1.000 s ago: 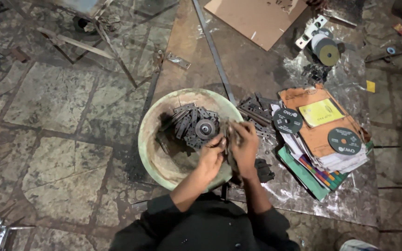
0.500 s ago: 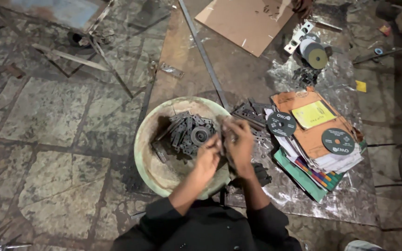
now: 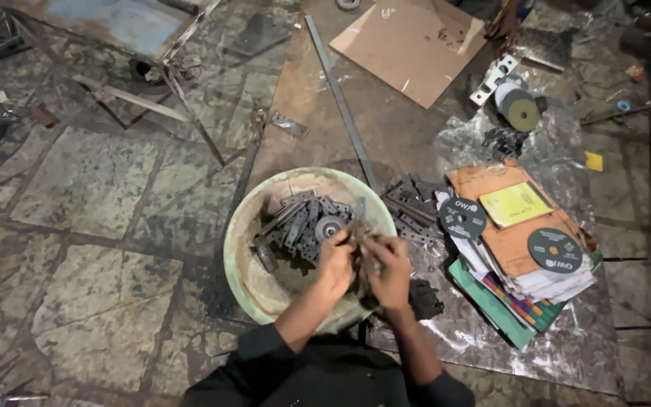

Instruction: The person repeatedly picks small metal parts from a bucket, wipes each with a rag, and places them on the floor. The person handles the parts one at a time, turning them over and wiping different sides before setting them down.

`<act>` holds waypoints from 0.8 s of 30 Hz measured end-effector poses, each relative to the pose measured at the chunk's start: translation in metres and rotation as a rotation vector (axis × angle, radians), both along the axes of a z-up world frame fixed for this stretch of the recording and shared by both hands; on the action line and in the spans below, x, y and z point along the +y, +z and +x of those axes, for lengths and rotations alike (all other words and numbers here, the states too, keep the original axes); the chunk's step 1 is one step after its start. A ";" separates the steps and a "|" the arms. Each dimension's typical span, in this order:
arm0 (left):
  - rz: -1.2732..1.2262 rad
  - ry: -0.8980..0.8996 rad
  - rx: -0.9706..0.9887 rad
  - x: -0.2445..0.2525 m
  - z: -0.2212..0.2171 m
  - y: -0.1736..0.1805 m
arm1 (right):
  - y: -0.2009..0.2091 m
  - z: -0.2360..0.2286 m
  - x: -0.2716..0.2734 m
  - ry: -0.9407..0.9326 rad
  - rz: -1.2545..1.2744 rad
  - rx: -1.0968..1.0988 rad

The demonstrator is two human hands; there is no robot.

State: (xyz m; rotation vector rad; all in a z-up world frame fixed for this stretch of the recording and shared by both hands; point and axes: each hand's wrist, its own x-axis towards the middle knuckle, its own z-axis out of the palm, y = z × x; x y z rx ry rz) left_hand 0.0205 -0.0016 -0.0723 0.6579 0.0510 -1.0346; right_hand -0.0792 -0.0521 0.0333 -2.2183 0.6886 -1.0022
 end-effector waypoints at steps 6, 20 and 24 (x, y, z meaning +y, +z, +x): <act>0.073 -0.039 -0.153 0.007 -0.026 0.003 | 0.014 0.017 -0.032 -0.062 -0.042 -0.072; -0.122 -0.073 -0.040 0.022 -0.003 0.021 | 0.018 -0.038 -0.044 -0.205 0.149 -0.236; -0.065 -0.049 0.057 0.016 0.002 0.029 | 0.024 -0.036 -0.011 -0.136 0.095 -0.158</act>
